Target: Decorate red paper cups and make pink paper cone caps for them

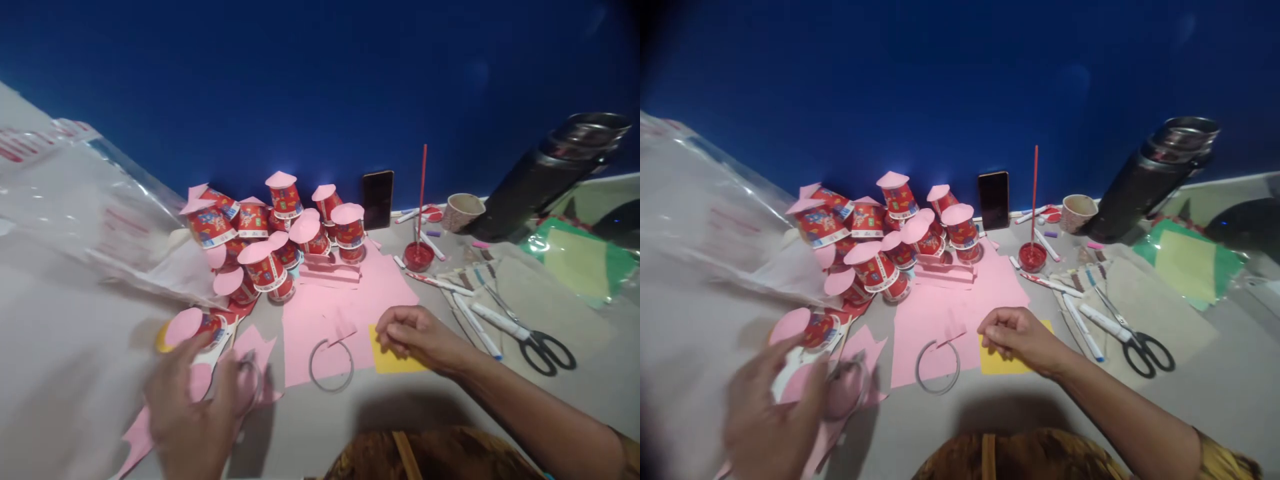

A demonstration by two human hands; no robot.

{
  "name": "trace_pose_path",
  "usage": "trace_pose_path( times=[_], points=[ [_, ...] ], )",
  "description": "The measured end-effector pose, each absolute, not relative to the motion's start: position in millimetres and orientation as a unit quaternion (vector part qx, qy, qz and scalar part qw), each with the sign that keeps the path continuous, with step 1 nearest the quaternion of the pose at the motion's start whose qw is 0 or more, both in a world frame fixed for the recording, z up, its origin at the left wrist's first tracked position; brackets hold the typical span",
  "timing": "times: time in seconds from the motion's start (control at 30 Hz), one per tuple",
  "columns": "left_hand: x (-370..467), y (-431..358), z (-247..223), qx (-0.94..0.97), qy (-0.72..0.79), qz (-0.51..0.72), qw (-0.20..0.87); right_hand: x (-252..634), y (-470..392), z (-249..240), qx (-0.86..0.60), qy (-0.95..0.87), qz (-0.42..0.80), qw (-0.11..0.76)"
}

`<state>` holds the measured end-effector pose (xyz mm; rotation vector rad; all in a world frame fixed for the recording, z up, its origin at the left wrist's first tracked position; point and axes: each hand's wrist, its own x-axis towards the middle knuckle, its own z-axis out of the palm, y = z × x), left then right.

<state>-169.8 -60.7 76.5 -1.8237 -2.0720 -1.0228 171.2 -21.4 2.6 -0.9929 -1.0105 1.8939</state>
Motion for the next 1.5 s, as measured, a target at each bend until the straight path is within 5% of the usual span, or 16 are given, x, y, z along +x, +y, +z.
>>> trace_pose_path(
  times=[0.17,0.37,0.6,0.83,1.1,1.37,1.5],
  points=[
    [-108.3,-58.5,29.1,-0.749,-0.588,-0.29,-0.094,179.2,-53.7,28.2,-0.454,-0.579,0.612,0.288],
    [-83.5,-43.4,16.9,-0.798,-0.536,-0.245,-0.125,230.2,-98.8,18.8,-0.578,-0.669,0.372,0.283],
    [-13.0,-36.9,24.4,-0.859,-0.441,-0.149,-0.213,253.2,-111.1,14.9,-0.654,-0.653,0.3,0.236],
    [8.1,-19.4,25.8,-0.843,-0.517,0.001,-0.146,242.8,-100.0,19.7,-0.626,-0.695,0.314,0.16],
    [6.7,-22.1,24.3,-0.84,-0.489,-0.04,-0.23,237.6,-88.9,11.2,-0.6,-0.717,0.31,0.173],
    [-13.1,-23.0,38.6,-0.814,-0.469,-0.118,-0.322,233.7,-59.1,24.4,-0.551,-0.778,0.167,0.252],
    [-27.0,-12.8,44.8,-0.816,-0.461,-0.18,-0.299,220.7,-34.3,42.5,-0.55,-0.785,0.233,0.166]
  ],
)
